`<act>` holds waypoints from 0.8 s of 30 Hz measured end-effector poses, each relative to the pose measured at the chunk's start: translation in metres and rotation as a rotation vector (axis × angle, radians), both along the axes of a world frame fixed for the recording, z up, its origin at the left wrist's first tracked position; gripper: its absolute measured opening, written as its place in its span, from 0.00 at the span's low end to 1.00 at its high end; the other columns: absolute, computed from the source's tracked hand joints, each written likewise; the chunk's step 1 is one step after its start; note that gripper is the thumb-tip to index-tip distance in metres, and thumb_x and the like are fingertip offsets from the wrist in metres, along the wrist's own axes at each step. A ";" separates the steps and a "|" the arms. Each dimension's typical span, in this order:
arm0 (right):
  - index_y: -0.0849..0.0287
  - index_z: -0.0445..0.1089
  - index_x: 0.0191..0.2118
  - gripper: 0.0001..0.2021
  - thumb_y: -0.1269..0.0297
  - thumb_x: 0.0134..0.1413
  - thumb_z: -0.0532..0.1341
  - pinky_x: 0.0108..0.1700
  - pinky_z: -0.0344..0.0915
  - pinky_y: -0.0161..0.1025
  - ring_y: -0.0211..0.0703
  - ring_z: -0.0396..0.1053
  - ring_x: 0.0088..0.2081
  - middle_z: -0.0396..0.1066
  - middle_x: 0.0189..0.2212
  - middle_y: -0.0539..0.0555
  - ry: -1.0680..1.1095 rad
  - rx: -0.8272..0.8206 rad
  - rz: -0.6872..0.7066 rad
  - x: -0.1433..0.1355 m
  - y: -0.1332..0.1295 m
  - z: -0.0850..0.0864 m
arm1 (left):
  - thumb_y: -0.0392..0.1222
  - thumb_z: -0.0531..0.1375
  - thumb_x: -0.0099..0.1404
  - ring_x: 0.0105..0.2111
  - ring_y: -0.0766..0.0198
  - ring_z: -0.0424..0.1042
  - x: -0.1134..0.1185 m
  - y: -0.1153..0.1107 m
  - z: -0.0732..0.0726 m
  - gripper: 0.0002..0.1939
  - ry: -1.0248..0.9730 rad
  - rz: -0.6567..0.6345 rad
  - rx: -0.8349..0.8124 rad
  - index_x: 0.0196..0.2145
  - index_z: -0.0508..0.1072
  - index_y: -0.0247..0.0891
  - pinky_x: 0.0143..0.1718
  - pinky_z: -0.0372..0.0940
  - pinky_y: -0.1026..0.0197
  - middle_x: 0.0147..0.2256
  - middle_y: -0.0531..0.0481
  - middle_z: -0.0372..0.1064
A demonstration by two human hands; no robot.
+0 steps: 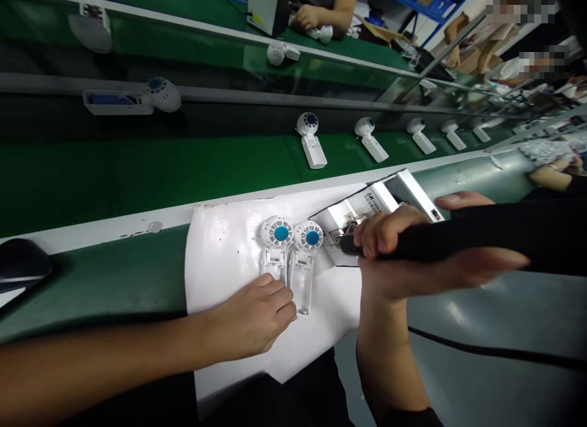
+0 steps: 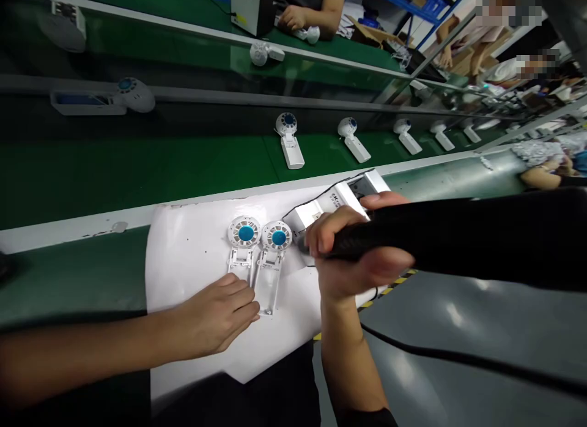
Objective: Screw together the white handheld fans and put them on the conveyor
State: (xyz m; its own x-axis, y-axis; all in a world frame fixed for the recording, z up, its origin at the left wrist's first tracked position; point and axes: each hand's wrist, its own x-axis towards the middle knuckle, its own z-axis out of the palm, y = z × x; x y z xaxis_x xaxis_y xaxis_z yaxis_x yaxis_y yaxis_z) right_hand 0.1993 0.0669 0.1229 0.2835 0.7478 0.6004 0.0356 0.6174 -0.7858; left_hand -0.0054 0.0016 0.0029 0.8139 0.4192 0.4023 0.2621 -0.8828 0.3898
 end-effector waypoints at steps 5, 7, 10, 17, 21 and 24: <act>0.45 0.68 0.47 0.26 0.30 0.59 0.68 0.14 0.60 0.39 0.39 0.56 0.12 0.66 0.18 0.39 0.097 -0.118 0.320 -0.048 -0.001 -0.002 | 0.35 0.62 0.77 0.38 0.57 0.68 0.003 0.002 0.001 0.07 -0.002 0.012 0.053 0.37 0.75 0.36 0.43 0.60 0.51 0.36 0.48 0.72; 0.45 0.68 0.47 0.25 0.32 0.59 0.69 0.13 0.57 0.38 0.38 0.55 0.11 0.65 0.17 0.38 0.127 -0.105 0.387 -0.065 0.005 -0.012 | 0.36 0.62 0.77 0.38 0.56 0.69 0.004 0.002 0.000 0.08 0.006 0.026 0.069 0.37 0.75 0.37 0.44 0.61 0.51 0.36 0.48 0.73; 0.47 0.67 0.46 0.25 0.33 0.59 0.70 0.13 0.56 0.37 0.38 0.56 0.11 0.65 0.16 0.39 0.122 -0.130 0.431 -0.076 0.014 -0.026 | 0.37 0.62 0.77 0.37 0.56 0.69 0.005 0.002 -0.002 0.08 -0.001 0.037 0.087 0.37 0.74 0.37 0.43 0.61 0.51 0.35 0.48 0.72; 0.48 0.65 0.47 0.25 0.34 0.60 0.68 0.17 0.52 0.36 0.35 0.54 0.14 0.64 0.17 0.39 0.113 -0.204 0.464 -0.076 0.019 -0.056 | 0.35 0.62 0.76 0.39 0.56 0.70 0.006 0.002 -0.003 0.05 -0.018 0.022 0.042 0.38 0.75 0.37 0.47 0.62 0.50 0.36 0.49 0.74; 0.50 0.65 0.45 0.28 0.34 0.53 0.72 0.18 0.54 0.37 0.36 0.57 0.15 0.63 0.16 0.40 0.136 -0.267 0.401 -0.082 0.018 -0.074 | 0.36 0.61 0.78 0.41 0.54 0.72 0.006 -0.001 -0.007 0.06 -0.009 0.006 -0.003 0.40 0.76 0.36 0.49 0.64 0.49 0.37 0.48 0.74; 0.50 0.66 0.45 0.27 0.39 0.53 0.74 0.19 0.58 0.37 0.36 0.58 0.16 0.66 0.17 0.40 0.168 -0.289 0.398 -0.086 0.018 -0.079 | 0.37 0.58 0.80 0.41 0.54 0.72 0.004 -0.002 -0.011 0.08 -0.013 0.018 -0.023 0.41 0.76 0.37 0.49 0.65 0.49 0.37 0.47 0.73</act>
State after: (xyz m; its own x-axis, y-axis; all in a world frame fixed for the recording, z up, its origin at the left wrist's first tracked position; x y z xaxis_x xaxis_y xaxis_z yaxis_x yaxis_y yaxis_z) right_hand 0.1136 0.0847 0.0434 0.0181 0.9459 0.3240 -0.2996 0.3143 -0.9008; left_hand -0.0009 -0.0005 -0.0084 0.8008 0.4432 0.4029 0.2731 -0.8688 0.4130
